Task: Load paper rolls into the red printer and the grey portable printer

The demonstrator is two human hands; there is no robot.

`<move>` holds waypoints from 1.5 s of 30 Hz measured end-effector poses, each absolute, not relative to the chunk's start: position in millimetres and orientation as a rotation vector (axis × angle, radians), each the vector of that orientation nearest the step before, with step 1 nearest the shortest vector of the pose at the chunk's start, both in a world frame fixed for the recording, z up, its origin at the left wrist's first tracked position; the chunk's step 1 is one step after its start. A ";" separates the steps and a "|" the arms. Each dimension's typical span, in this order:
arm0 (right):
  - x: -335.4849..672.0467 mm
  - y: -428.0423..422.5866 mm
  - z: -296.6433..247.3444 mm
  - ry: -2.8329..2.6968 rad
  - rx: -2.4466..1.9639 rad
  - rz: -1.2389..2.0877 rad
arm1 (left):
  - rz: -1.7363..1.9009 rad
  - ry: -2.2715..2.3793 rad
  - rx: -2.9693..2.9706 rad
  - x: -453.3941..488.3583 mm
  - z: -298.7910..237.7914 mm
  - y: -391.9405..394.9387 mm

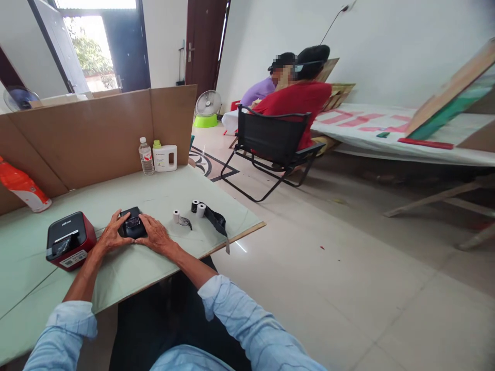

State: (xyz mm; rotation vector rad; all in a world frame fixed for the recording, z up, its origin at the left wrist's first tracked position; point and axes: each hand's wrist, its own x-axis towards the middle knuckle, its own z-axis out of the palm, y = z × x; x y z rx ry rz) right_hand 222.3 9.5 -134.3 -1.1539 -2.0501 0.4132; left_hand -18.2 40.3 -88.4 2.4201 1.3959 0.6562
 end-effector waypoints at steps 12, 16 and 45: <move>225.2 4.1 -125.5 -2.025 -1.151 0.516 | 0.525 1.383 2.378 -9.6 -72.1 41.3; 225.8 1.9 -121.2 -1.996 -1.166 0.560 | 0.547 1.336 2.386 -7.5 -72.1 44.9; 223.4 -11.4 -107.0 -2.161 -1.094 0.311 | 0.774 1.550 2.314 71.5 -43.8 105.4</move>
